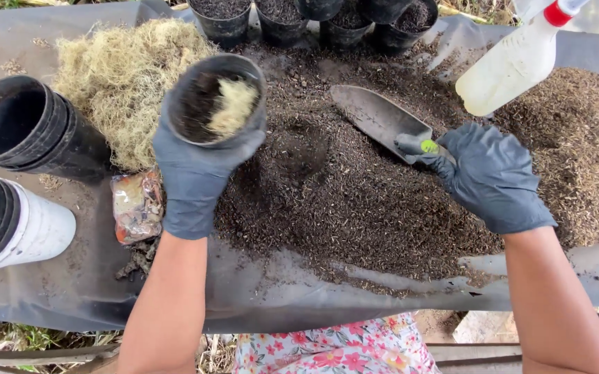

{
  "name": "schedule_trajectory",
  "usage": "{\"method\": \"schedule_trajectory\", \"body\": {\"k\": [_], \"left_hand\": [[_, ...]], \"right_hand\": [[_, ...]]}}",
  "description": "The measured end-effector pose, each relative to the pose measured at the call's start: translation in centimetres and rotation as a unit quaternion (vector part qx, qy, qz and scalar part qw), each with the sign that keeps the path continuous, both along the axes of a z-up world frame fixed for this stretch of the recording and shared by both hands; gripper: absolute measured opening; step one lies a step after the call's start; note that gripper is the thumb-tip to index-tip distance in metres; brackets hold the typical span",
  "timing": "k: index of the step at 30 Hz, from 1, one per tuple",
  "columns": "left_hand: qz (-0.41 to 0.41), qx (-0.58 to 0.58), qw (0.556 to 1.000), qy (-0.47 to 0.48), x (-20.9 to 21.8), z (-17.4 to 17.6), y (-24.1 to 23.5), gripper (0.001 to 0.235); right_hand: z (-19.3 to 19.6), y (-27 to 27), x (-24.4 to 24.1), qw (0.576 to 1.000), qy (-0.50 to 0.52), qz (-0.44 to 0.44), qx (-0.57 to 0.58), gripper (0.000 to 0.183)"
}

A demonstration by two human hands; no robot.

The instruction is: Mixing soil components on a work surface and filling small plastic pots using a hand trowel

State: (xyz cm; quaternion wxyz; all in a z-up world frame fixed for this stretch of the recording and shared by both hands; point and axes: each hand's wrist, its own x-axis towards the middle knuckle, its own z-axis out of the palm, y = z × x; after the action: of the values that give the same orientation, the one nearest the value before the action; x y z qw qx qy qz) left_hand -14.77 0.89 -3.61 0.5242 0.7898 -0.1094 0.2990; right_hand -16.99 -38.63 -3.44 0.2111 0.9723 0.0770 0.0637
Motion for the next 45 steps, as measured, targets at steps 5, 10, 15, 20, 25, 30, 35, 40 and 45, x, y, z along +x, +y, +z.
{"method": "schedule_trajectory", "body": {"k": [5,10,15,20,25,30,35,40,45], "left_hand": [[0.111,0.011,0.993,-0.026,-0.5,-0.1,1.1,0.087],[0.158,0.056,0.986,-0.017,-0.8,0.6,-0.1,0.088],[0.145,0.067,0.987,-0.014,-0.7,0.0,-0.6,0.099],[0.119,0.084,0.989,-0.024,-1.2,0.2,-0.5,0.090],[0.131,0.090,0.987,-0.032,-0.8,-0.1,-0.6,0.089],[0.154,0.113,0.981,-0.043,-1.0,0.0,-0.7,0.086],[0.147,0.069,0.986,-0.025,-0.7,-0.5,-0.2,0.092],[0.151,0.078,0.984,-0.042,-0.4,0.2,0.0,0.087],[0.121,0.040,0.991,-0.048,-0.2,0.0,0.4,0.086]], "right_hand": [[-1.4,-1.6,0.1,0.976,-0.023,0.157,0.148,0.028],[1.6,-1.4,1.2,0.967,-0.031,-0.034,0.252,0.032],[-3.5,-5.0,4.5,0.975,-0.209,0.037,0.069,0.022],[-6.0,-4.4,6.5,0.986,-0.142,0.013,0.082,0.029],[-0.6,-0.7,4.8,0.976,0.030,-0.017,0.216,0.026],[2.3,0.4,1.7,0.950,-0.110,0.136,0.257,0.014],[3.7,-0.5,-1.0,0.959,-0.202,0.127,0.153,0.024],[1.5,-1.3,-6.0,0.953,-0.182,0.162,0.177,0.026],[-1.9,-2.7,-11.6,0.949,-0.170,0.161,0.210,0.035]]}}
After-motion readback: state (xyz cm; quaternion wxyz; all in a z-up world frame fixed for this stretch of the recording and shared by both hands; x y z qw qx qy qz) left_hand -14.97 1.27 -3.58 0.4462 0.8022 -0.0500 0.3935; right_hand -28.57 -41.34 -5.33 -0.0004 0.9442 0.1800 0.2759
